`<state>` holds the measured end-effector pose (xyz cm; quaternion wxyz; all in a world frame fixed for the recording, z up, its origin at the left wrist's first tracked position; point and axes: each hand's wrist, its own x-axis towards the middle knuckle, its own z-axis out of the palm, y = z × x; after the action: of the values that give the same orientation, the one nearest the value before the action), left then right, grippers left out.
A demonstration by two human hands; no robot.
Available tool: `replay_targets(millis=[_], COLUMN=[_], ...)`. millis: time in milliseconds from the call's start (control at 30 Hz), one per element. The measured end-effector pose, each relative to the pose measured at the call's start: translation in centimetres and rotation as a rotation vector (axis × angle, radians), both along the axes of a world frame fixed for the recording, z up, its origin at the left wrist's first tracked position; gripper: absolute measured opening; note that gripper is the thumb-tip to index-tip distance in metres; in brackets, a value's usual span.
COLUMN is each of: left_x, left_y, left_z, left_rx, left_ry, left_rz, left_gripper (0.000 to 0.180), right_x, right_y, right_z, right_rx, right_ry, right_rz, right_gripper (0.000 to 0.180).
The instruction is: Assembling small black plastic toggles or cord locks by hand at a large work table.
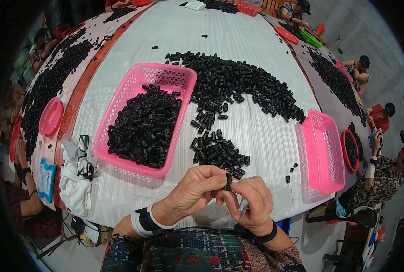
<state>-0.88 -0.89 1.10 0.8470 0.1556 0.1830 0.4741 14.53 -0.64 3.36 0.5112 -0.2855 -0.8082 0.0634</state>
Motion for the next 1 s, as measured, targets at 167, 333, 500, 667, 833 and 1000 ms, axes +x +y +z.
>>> replay_targets(millis=[167, 333, 500, 667, 833, 1000], left_x=[-0.05, -0.13, -0.21, -0.12, -0.08, 0.02], left_y=[0.18, 0.22, 0.21, 0.25, 0.2, 0.14], left_z=[0.05, 0.34, 0.71, 0.55, 0.54, 0.58], left_rx=[0.013, 0.035, 0.037, 0.042, 0.035, 0.031], left_ry=[0.0, 0.054, 0.104, 0.119, 0.143, 0.16], left_rz=[-0.006, 0.009, 0.01, 0.007, 0.013, 0.019], left_gripper=[0.01, 0.01, 0.011, 0.012, 0.012, 0.013], right_x=[-0.11, 0.05, 0.03, 0.1, 0.14, 0.23], right_y=[0.04, 0.24, 0.41, 0.41, 0.42, 0.41], right_z=[0.03, 0.02, 0.03, -0.22, -0.41, -0.37], right_rx=[-0.008, -0.004, 0.051, 0.062, 0.071, 0.064], right_ry=[0.002, -0.019, -0.037, -0.037, -0.042, -0.064], right_rz=[-0.012, 0.01, -0.009, -0.011, -0.02, -0.035], right_gripper=[0.036, 0.037, 0.035, 0.033, 0.032, 0.032])
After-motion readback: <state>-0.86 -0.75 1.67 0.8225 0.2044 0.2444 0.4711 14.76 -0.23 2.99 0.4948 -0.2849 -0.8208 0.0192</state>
